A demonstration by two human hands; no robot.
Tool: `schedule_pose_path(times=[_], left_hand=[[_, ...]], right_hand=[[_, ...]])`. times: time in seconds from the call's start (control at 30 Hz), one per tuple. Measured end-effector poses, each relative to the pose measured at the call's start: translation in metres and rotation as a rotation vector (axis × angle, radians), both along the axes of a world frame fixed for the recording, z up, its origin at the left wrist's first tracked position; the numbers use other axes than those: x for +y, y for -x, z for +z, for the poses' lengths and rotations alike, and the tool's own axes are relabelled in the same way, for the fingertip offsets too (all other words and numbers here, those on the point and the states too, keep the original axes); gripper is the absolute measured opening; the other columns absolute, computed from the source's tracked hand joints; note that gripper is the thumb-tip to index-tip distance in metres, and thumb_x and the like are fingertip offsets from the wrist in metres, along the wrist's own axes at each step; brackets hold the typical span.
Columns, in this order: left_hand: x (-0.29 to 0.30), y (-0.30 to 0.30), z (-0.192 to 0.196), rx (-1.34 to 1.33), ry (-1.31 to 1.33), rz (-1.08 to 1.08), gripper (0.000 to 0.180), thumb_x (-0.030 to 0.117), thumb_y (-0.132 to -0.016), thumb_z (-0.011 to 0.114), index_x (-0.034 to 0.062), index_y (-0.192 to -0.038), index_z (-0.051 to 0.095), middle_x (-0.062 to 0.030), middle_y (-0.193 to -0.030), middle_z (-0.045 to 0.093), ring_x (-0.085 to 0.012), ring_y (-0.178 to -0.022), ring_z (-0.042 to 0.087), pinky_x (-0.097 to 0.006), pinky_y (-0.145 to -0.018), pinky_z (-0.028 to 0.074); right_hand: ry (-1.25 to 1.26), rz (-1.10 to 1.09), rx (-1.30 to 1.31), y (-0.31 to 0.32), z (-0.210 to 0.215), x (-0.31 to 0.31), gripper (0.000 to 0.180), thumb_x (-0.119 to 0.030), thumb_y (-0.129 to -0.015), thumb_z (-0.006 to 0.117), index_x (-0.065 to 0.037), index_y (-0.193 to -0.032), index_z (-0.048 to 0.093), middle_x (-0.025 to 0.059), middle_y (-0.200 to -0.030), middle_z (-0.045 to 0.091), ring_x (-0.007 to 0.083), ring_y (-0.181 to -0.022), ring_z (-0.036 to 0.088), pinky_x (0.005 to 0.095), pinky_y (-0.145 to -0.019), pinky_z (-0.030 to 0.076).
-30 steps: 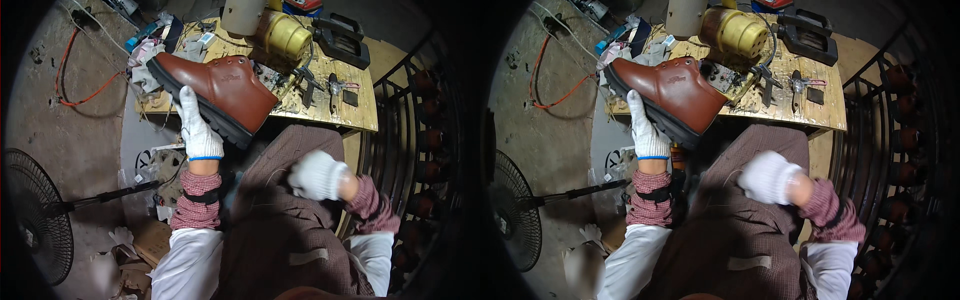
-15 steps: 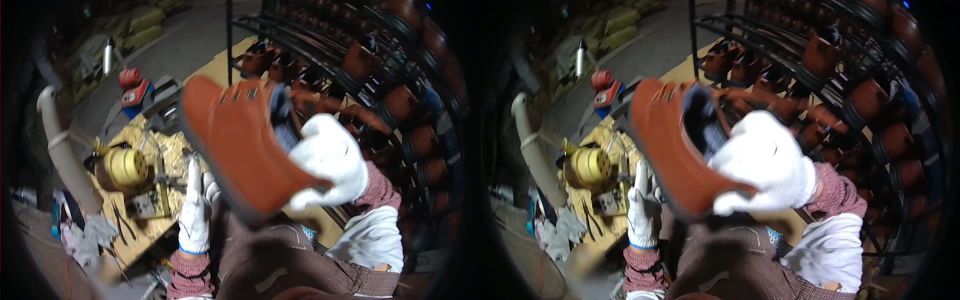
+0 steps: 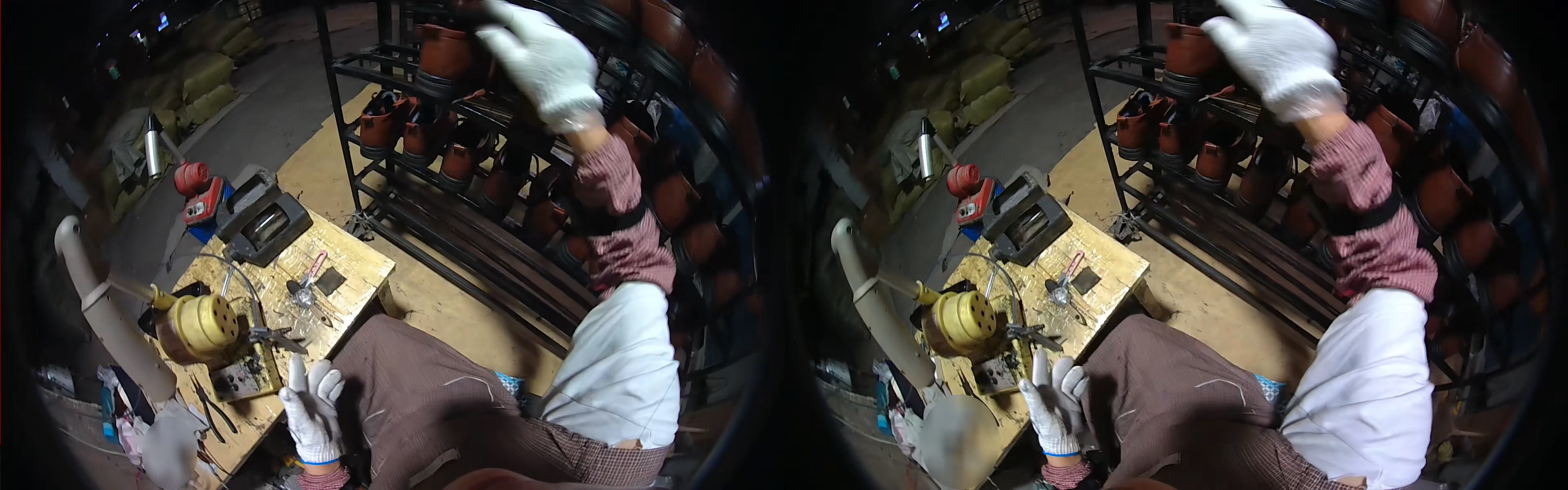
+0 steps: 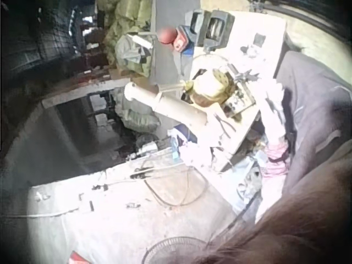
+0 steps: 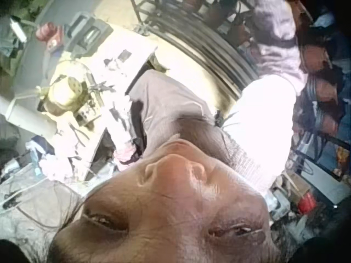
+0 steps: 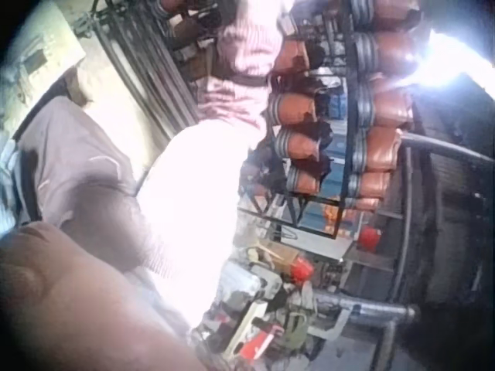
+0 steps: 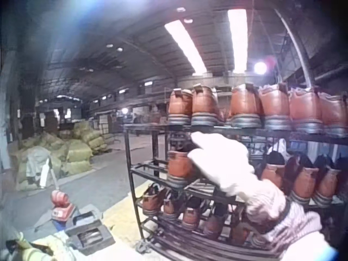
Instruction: The worker is cleaning and inspecting a newly manufactured shoe, removing debris and placing it on a rack.
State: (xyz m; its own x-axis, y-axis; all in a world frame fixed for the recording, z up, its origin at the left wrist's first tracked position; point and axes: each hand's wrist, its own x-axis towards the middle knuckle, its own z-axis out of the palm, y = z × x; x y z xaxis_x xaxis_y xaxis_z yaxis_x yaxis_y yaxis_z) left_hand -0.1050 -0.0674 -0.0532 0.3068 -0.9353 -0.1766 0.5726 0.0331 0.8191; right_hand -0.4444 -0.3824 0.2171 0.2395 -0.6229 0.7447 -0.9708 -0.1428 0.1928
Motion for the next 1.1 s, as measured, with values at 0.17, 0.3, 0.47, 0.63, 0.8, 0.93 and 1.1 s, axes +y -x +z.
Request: schedule_pose_path(times=[0.17,0.3,0.47,0.63,0.8,0.93,1.1], left_hand=[[0.014,0.018,0.010,0.023,0.000,-0.019,0.087,0.066,-0.103,0.044,0.0045,-0.162,0.028,-0.0257,-0.146,0.051,-0.0317,-0.119,0.061,-0.045,-0.104,0.048],[0.019,0.038,0.002,0.078,0.083,-0.156,0.088,0.062,-0.104,0.044,0.0006,-0.163,0.021,-0.0239,-0.149,0.049,-0.0316,-0.126,0.057,-0.043,-0.110,0.043],[0.028,0.055,0.004,-0.013,-0.113,-0.195,0.074,0.058,-0.108,0.037,0.0060,-0.160,0.029,-0.0180,-0.148,0.051,-0.0321,-0.135,0.050,-0.047,-0.116,0.038],[0.069,0.009,-0.007,0.339,-0.033,0.217,0.076,0.070,-0.103,0.035,0.0153,-0.155,0.039,-0.0130,-0.152,0.050,-0.0354,-0.139,0.047,-0.057,-0.116,0.040],[0.102,-0.018,-0.002,0.308,0.000,0.407,0.073,0.066,-0.104,0.035,0.0142,-0.156,0.037,-0.0134,-0.152,0.049,-0.0339,-0.139,0.047,-0.054,-0.116,0.041],[0.101,-0.041,0.000,0.294,0.064,0.458,0.070,0.062,-0.106,0.034,0.0133,-0.156,0.035,-0.0136,-0.153,0.048,-0.0328,-0.139,0.048,-0.052,-0.116,0.041],[0.089,-0.065,0.002,0.291,0.148,0.472,0.067,0.058,-0.107,0.033,0.0122,-0.157,0.034,-0.0140,-0.154,0.047,-0.0314,-0.139,0.048,-0.050,-0.116,0.042]], right_hand=[[-0.247,-0.299,-0.273,0.062,-0.026,0.017,0.061,-0.066,-0.091,0.055,-0.011,-0.108,0.074,0.0171,-0.107,0.074,0.0369,-0.103,0.070,0.0472,-0.085,0.055],[0.065,0.199,0.074,-0.025,-0.078,0.118,0.047,-0.056,-0.084,0.074,-0.011,-0.074,0.069,0.0121,-0.072,0.063,0.0325,-0.066,0.065,0.0403,-0.062,0.051],[-0.497,1.033,0.188,-0.070,-0.114,0.242,0.027,-0.030,-0.078,0.084,-0.007,-0.089,0.076,0.0076,-0.081,0.070,0.0237,-0.058,0.060,0.0327,-0.052,0.042],[-0.845,1.589,0.195,-0.128,-0.173,0.253,0.047,-0.039,-0.081,0.078,-0.004,-0.112,0.076,0.0102,-0.113,0.074,0.0150,-0.067,0.069,0.0304,-0.052,0.045],[-0.788,1.427,-0.146,-0.144,-0.191,0.241,0.051,-0.034,-0.085,0.077,-0.004,-0.126,0.072,0.0148,-0.128,0.071,0.0209,-0.098,0.072,0.0316,-0.069,0.051],[-0.867,1.314,-0.190,-0.138,-0.207,0.235,0.051,-0.031,-0.081,0.081,-0.005,-0.124,0.073,0.0154,-0.126,0.071,0.0247,-0.096,0.073,0.0333,-0.072,0.053],[-0.971,1.167,-0.224,-0.124,-0.232,0.241,0.046,-0.032,-0.081,0.081,-0.006,-0.119,0.075,0.0147,-0.122,0.072,0.0288,-0.093,0.073,0.0357,-0.077,0.056]])
